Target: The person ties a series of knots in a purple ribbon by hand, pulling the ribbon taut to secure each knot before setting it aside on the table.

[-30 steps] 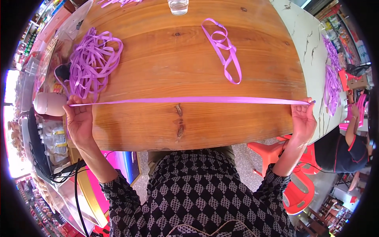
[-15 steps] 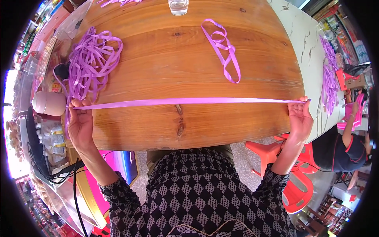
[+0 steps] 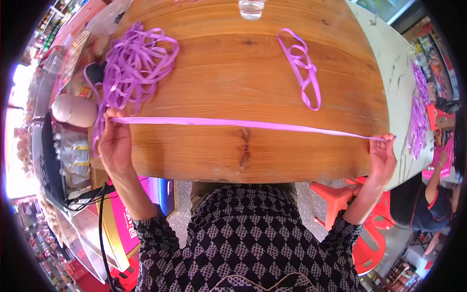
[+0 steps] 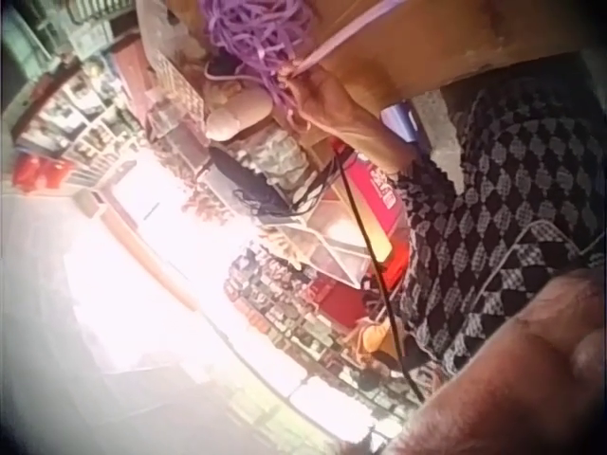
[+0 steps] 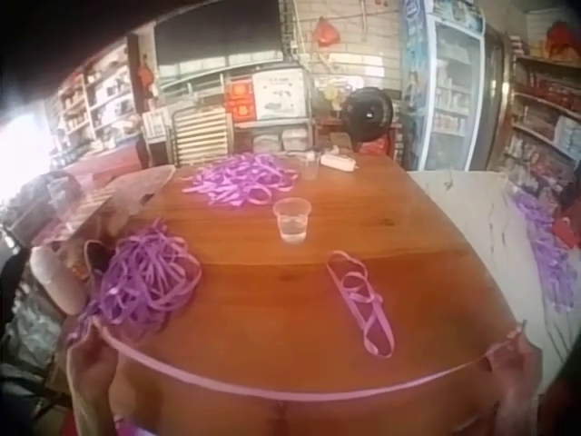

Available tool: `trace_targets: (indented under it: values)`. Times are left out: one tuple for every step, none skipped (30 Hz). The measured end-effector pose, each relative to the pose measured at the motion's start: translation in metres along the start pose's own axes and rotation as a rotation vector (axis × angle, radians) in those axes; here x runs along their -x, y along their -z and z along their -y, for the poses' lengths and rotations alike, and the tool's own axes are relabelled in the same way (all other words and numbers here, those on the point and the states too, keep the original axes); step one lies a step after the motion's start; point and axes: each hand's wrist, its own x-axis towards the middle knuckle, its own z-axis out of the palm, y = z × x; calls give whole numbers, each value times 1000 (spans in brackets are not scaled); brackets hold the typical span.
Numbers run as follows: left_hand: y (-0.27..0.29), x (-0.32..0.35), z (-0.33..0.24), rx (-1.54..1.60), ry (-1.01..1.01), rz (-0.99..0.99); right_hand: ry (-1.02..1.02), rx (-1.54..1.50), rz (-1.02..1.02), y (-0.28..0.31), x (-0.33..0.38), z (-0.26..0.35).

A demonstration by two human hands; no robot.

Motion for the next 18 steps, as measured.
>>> trace_targets:
  values:
    - [4, -3, -4, -48, -11, 4, 20, -34, -2, -2, 0, 0]
    - [10, -6, -9, -94, -20, 8, 49, -15, -17, -3, 1, -2]
    - [15, -9, -17, -49, -5, -11, 40, -17, 1, -4, 1, -4]
    - [14, -9, -13, 13, 22, -14, 33, -18, 18, -5, 1, -6]
    - [20, -9, -26, -72, -14, -5, 36, -31, 0, -9, 1, -9]
    - [26, -12, -33, -153, -46, 7, 45, -42, -18, -14, 2, -12]
    - [22, -11, -23, -208, 39, 119, 59, -24, -24, -16, 3, -17]
    - [15, -12, -13, -256, 130, 238, 82, -4, -33, -19, 5, -18]
    - [22, -15, -25, -315, 101, 223, 88, -9, -57, -16, 4, -19]
    - [7, -12, -5, -327, 106, 293, 95, -13, -83, -16, 3, -20]
    - [3, -15, 0, -310, 113, 257, 98, -41, -99, -17, 3, -19]
    - [-3, -6, -5, -315, 91, 214, 97, -40, -99, -24, 4, -23]
    - [3, -8, -15, -290, 62, 184, 99, -37, -107, -31, 7, -26]
    - [10, -12, -22, -286, 71, 185, 98, -37, -115, -36, 9, -26]
    - [9, -12, -21, -292, 95, 215, 94, -47, -130, -37, 9, -27]
    - [7, -11, -20, -302, 116, 245, 92, -48, -132, -36, 9, -25]
    - [5, -9, -18, -308, 114, 242, 94, -49, -135, -34, 9, -22]
    - [-12, -3, 3, -415, -19, -28, 89, -48, -134, -32, 8, -22]
